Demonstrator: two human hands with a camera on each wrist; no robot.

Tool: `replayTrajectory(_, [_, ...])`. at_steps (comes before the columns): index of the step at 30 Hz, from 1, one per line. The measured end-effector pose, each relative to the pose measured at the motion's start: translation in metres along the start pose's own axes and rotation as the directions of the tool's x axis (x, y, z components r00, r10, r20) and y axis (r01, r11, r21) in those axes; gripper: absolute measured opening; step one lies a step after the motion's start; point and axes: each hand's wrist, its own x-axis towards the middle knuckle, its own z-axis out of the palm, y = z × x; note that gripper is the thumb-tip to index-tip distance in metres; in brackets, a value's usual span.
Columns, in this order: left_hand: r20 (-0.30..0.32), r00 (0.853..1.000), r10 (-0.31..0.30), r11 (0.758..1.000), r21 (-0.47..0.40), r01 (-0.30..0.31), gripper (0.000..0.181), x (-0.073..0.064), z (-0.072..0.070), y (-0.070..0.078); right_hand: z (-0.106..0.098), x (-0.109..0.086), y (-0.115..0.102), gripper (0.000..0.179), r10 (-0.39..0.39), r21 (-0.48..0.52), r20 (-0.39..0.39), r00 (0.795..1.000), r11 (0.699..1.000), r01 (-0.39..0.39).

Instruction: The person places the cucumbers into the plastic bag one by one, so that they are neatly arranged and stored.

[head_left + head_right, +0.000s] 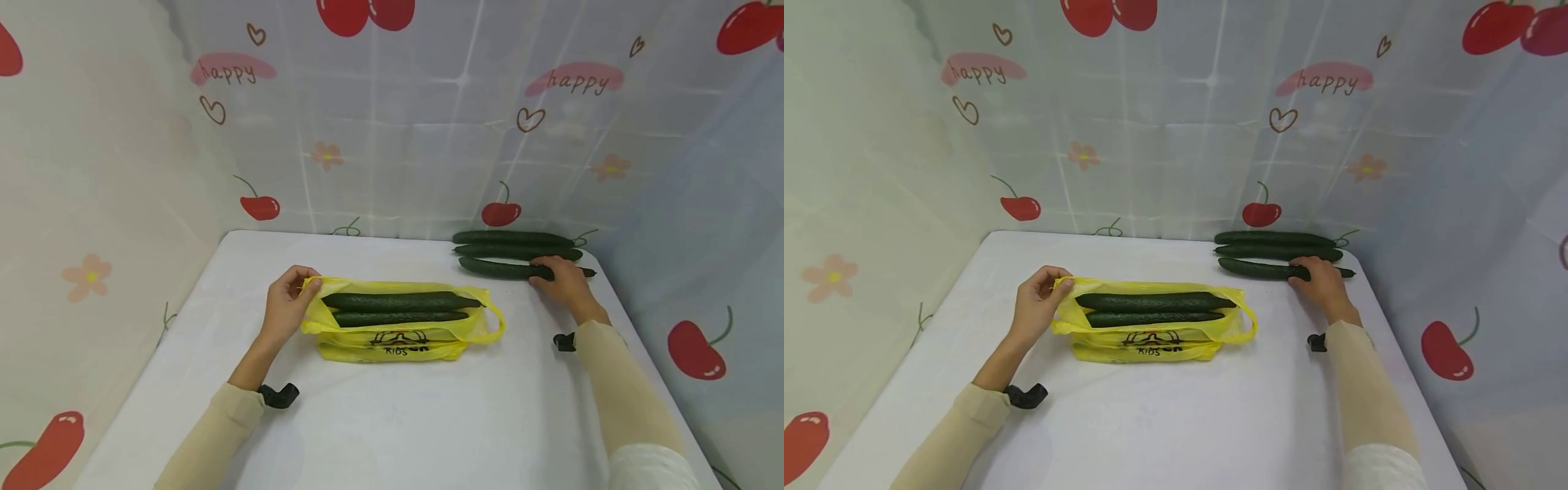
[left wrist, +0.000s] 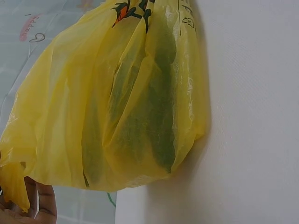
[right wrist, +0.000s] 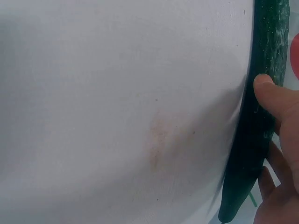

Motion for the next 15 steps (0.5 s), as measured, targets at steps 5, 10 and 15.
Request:
replayTrajectory(5, [0.000,1.000,-0.003,1.000,0.005,0.003,0.022,-0.0015,-0.0004,0.0001,0.0008,-0.0015,-0.0032,0.049,-0.001,-0.065,0.009,1.000,0.998,0.002])
replayTrajectory(10, [0.006,1.000,0.003,1.000,0.011,-0.003,0.022,-0.0024,-0.0010,-0.0001,0.0037,-0.0017,-0.0027,0.047,0.016,-0.084,0.024,1.000,0.996,-0.014])
replayTrajectory(15, [0.011,1.000,0.005,1.000,0.015,-0.005,0.021,-0.0030,-0.0008,-0.0003,0.0058,-0.0052,-0.0004,0.046,-0.022,-0.066,0.017,1.000,0.998,0.023])
